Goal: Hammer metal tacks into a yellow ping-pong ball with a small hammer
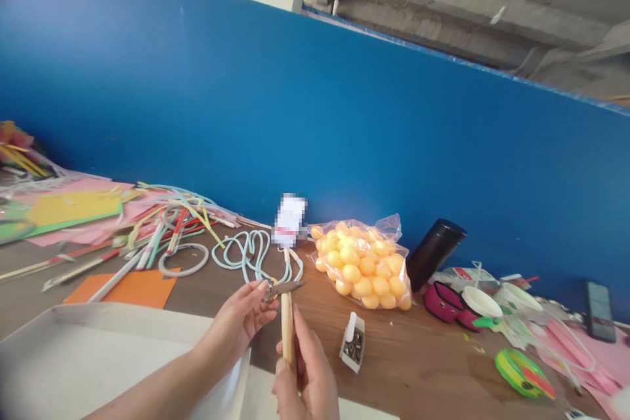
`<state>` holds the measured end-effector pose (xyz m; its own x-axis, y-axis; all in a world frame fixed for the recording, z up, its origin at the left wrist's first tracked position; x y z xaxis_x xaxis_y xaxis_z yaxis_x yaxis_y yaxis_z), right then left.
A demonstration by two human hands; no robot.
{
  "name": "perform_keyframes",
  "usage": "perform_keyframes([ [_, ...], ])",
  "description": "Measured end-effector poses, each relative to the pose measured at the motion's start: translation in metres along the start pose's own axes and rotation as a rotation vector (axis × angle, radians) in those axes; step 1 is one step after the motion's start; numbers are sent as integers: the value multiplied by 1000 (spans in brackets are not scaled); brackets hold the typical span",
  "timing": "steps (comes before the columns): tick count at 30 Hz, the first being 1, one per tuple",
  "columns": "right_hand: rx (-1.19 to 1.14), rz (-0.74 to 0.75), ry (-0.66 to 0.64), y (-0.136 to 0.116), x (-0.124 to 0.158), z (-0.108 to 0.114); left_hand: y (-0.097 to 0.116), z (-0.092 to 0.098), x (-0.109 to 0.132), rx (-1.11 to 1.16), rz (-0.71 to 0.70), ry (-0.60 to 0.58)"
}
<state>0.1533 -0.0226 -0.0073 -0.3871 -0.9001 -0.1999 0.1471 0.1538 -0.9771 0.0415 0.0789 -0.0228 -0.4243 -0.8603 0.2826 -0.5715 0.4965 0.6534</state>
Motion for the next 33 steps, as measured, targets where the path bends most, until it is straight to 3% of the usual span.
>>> perform_keyframes([
  [18, -155, -101, 5, 4, -4, 0, -5, 2, -1, -28, -1, 15],
  [33, -145, -79, 14, 9, -4, 0, -6, 3, -1, -38, 0, 34],
])
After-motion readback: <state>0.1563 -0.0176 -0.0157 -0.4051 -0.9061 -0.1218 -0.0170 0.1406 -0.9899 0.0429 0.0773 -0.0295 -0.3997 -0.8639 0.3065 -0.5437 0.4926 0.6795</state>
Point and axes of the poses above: each hand's wrist, its own x-axis away from the middle knuckle, its own z-axis out of the back of the hand, y = z × x, the point moved 6 cm from there along -x, towards the middle knuckle, and after that the axes turned 10 degrees about z, right-handed, at the moved point
